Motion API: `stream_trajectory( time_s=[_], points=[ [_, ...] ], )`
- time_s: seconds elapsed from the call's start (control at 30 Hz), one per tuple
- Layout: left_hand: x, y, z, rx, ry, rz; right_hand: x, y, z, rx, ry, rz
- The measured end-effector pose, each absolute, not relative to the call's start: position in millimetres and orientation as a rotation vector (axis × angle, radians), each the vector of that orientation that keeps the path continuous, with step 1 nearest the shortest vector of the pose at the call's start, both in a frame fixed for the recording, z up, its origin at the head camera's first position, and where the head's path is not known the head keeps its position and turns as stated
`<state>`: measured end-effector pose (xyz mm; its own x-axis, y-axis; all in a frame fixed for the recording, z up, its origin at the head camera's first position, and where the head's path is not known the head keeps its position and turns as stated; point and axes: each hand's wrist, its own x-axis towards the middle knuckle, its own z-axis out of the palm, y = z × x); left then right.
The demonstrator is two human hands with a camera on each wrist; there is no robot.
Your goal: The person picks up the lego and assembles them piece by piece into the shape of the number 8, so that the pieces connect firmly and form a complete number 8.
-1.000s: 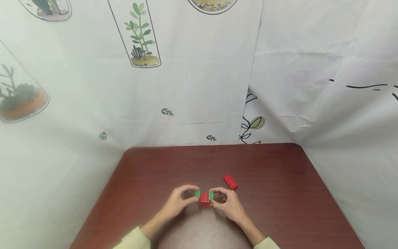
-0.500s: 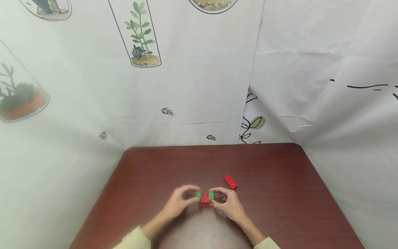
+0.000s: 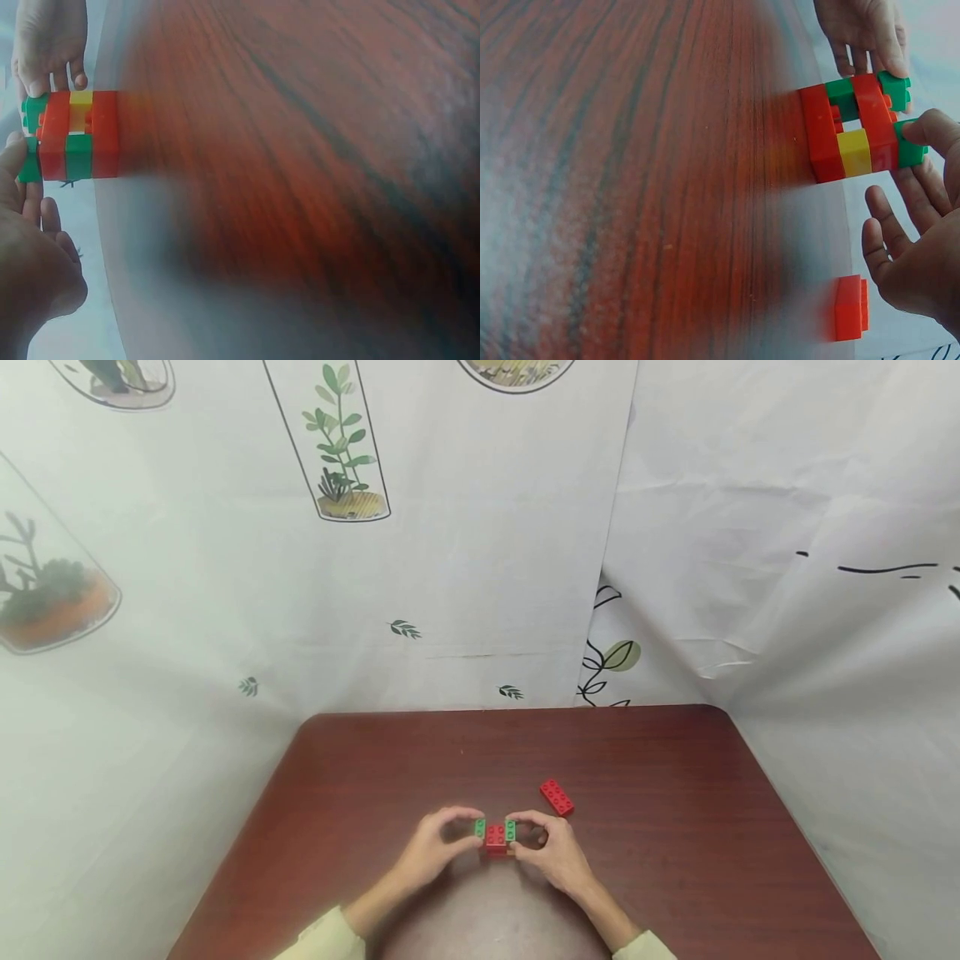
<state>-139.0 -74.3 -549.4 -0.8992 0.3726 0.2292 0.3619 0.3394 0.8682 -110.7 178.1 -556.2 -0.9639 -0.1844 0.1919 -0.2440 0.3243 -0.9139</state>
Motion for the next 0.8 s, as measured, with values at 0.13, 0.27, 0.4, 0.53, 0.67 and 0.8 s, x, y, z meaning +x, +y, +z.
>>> stream_trajectory(
  time_s=[0.13,0.27,0.4,0.53,0.67,0.8],
  points=[
    [-138.4,-71.7,-552.0,0.694,2.592,1.649,-110.2,178.8,-557.2,0.419,-2.491,1.775],
    [-140.0,-73.6,-554.6,0.718,2.56,1.674,-111.2,178.2,-558.3,0.422,-2.501,1.753],
    [-142.4,-76.9,-557.9,0.771,2.554,1.687,-113.3,177.3,-559.7,0.426,-2.517,1.723],
    [-144.7,-78.8,-560.9,0.83,2.558,1.689,-114.1,177.4,-560.3,0.429,-2.498,1.742],
    [-145.1,-79.0,-561.8,0.826,2.543,1.677,-112.8,178.0,-558.2,0.441,-2.483,1.751],
    [-143.6,-78.4,-562.6,0.838,2.528,1.699,-111.8,178.3,-557.6,0.448,-2.47,1.765]
  ],
)
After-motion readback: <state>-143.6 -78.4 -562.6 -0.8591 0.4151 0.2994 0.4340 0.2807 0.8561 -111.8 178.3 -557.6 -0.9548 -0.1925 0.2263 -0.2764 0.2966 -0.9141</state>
